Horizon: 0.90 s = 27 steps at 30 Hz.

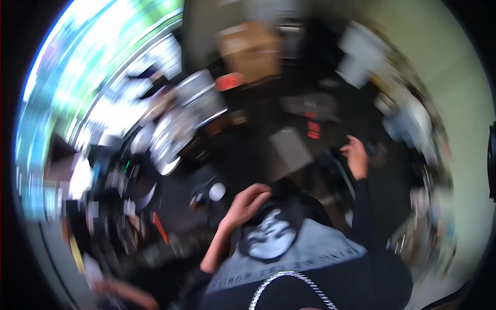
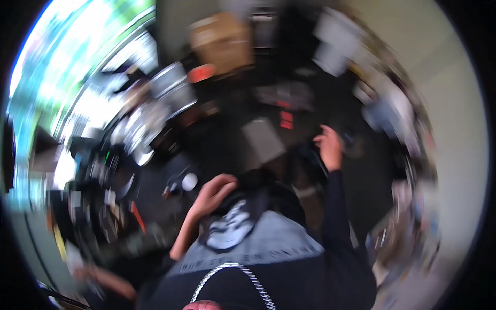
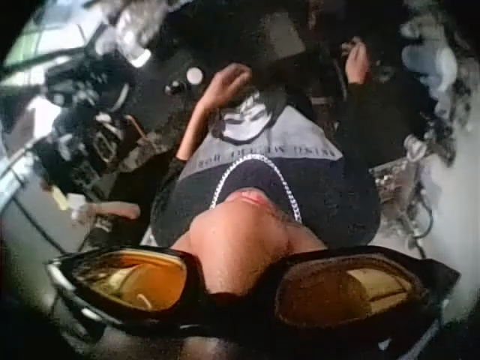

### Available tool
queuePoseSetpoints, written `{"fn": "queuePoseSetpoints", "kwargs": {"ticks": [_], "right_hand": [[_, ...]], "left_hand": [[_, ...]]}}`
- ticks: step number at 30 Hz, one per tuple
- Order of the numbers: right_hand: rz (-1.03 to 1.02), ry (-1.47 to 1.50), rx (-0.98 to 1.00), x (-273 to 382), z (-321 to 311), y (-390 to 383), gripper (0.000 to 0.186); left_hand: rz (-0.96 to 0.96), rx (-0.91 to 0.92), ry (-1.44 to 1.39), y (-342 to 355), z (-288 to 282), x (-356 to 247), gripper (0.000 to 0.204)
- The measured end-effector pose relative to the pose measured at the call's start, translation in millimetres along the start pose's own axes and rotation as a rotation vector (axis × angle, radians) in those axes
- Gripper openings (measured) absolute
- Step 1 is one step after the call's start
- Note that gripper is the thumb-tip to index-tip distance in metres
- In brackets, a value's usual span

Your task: Using a screwdriver to repair or maintain a component of a coffee machine at a brewing station.

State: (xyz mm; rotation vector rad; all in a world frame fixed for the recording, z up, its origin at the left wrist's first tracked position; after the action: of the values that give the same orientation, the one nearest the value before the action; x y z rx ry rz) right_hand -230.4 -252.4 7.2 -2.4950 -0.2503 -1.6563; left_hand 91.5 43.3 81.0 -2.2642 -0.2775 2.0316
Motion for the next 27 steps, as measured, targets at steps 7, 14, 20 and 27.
{"fn": "queuePoseSetpoints", "kwargs": {"ticks": [7,14,20,27], "right_hand": [[-0.202,0.306,0.716,77.1,181.4,-5.4,0.031],[-0.242,0.525,1.290,222.6,262.3,-87.4,0.034],[-0.284,0.371,1.489,253.0,296.8,-139.9,0.027],[-0.367,0.068,1.332,248.8,309.1,-191.5,0.022]], "left_hand": [[0.502,-0.149,0.152,61.7,47.6,-123.0,0.022],[0.336,-0.566,-0.008,-11.6,28.1,-116.1,0.040],[0.128,-1.097,-0.365,-150.0,-9.3,0.3,0.022],[0.287,-1.318,-0.757,-213.2,-52.3,74.7,0.026]]}}
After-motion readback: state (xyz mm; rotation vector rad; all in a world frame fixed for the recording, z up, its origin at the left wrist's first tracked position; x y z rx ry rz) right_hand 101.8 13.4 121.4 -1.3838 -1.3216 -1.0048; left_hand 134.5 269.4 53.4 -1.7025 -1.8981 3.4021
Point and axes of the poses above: each hand's wrist, its own y-axis towards the middle knuckle, its own z-axis out of the palm, x = y × z, the point moved 10 cm from there along y, towards the middle knuckle, and after that the axes turned 1 degree about x, right-handed, at the moved point
